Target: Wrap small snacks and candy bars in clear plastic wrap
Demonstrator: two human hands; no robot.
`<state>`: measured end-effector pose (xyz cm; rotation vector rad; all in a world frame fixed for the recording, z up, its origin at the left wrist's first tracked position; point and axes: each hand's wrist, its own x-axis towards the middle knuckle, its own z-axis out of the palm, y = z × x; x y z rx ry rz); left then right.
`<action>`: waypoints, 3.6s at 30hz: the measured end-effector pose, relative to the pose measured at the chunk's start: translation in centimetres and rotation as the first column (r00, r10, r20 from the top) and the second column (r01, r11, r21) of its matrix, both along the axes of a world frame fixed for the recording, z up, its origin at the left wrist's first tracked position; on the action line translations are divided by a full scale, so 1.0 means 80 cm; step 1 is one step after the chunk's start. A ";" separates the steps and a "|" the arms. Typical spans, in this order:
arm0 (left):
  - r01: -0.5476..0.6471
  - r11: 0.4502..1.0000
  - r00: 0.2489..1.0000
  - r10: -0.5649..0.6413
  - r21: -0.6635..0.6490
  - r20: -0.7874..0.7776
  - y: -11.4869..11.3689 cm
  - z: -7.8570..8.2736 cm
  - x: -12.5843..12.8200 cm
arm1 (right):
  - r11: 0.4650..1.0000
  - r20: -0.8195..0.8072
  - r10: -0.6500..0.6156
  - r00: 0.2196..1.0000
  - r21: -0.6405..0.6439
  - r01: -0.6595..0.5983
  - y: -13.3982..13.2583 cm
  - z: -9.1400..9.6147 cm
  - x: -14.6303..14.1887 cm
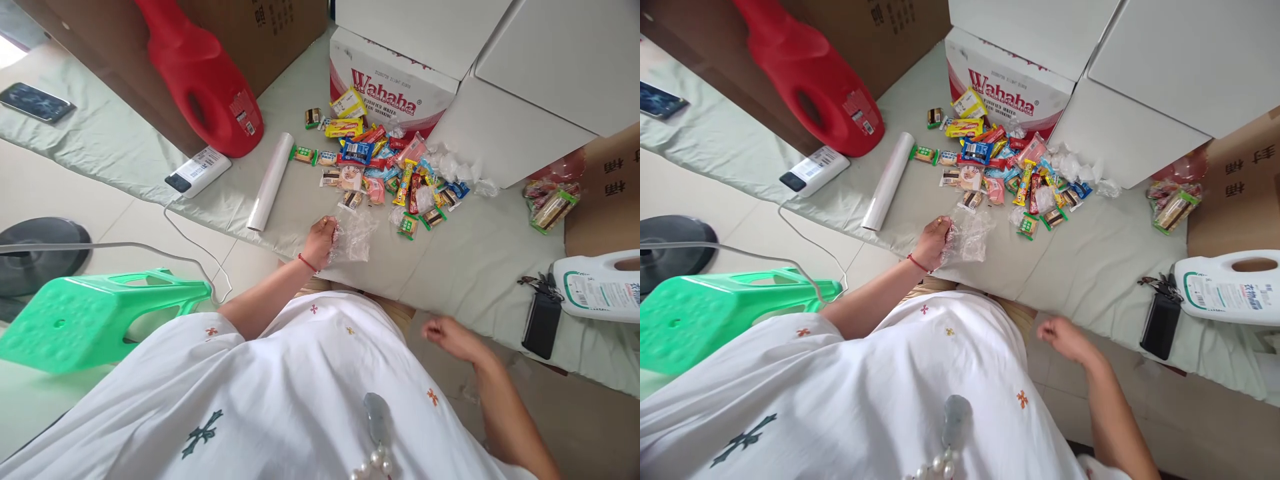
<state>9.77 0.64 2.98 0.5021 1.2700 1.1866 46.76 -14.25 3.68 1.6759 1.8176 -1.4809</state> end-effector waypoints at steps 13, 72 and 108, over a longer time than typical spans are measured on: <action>0.115 0.990 0.993 -0.112 0.082 -0.032 -0.014 0.004 0.038 | 0.684 -0.506 -0.668 0.545 -0.129 0.718 0.078 0.011 -0.166; 0.255 0.961 0.965 -0.246 0.105 -0.088 0.036 -0.007 0.020 | 0.323 -0.176 0.217 0.960 0.941 0.100 0.049 0.068 -0.081; 0.722 0.563 0.364 0.185 0.402 -0.913 -0.040 0.014 0.047 | 0.507 -0.102 0.138 0.985 0.862 0.019 0.208 -0.043 -0.150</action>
